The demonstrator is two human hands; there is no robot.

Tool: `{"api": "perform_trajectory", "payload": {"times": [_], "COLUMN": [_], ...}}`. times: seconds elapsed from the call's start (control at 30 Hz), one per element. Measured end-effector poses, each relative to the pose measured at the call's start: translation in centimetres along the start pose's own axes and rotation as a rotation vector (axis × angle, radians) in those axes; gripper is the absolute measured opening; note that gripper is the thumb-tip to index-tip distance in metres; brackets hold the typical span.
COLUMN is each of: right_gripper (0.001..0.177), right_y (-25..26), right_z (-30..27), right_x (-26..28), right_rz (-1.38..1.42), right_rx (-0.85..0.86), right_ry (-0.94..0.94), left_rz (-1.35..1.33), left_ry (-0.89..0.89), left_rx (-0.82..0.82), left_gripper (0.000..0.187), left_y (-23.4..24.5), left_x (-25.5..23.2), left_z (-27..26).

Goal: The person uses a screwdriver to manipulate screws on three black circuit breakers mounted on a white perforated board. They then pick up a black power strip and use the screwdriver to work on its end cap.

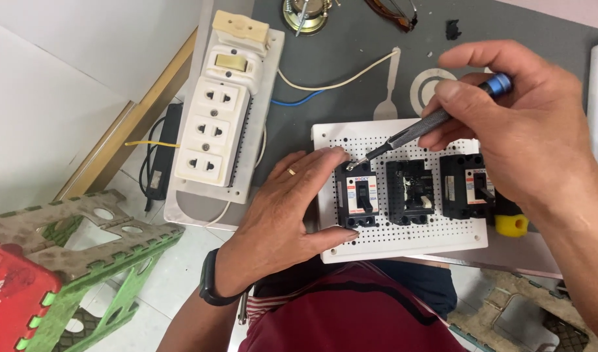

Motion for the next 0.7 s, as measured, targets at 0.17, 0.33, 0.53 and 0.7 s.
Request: {"api": "perform_trajectory", "payload": {"times": [0.17,0.33,0.53,0.7], "right_gripper": [0.020,0.020,0.026,0.028], "right_y": [-0.1,-0.2,-0.7,0.5], "right_z": [-0.8,-1.4,-2.9,-4.4], "right_x": [1.2,1.3,2.3,2.5], "right_rz": [-0.219,-0.275,-0.319,-0.501], "right_rx": [0.004,0.055,0.088,-0.003], "right_ry": [0.045,0.181,0.302,0.393], "left_rz": [0.022,0.020,0.036,0.045], "left_ry": [-0.006,-0.018,0.009,0.022], "left_rx": [-0.013,-0.017,0.012,0.012], "left_gripper": [0.094,0.089,0.090,0.087], "left_y": [-0.1,-0.1,-0.2,-0.2], "left_x": [0.1,0.0,0.0,-0.1], "left_z": [0.0,-0.1,0.1,0.2]}}
Point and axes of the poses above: each hand's wrist, its own z-axis towards the middle knuckle, its own y-axis out of the back of the hand, x = y × z, the point moved 5 cm from there along z, towards the middle knuckle, and after that the axes turned 12 degrees about x, right-handed, at the moved point
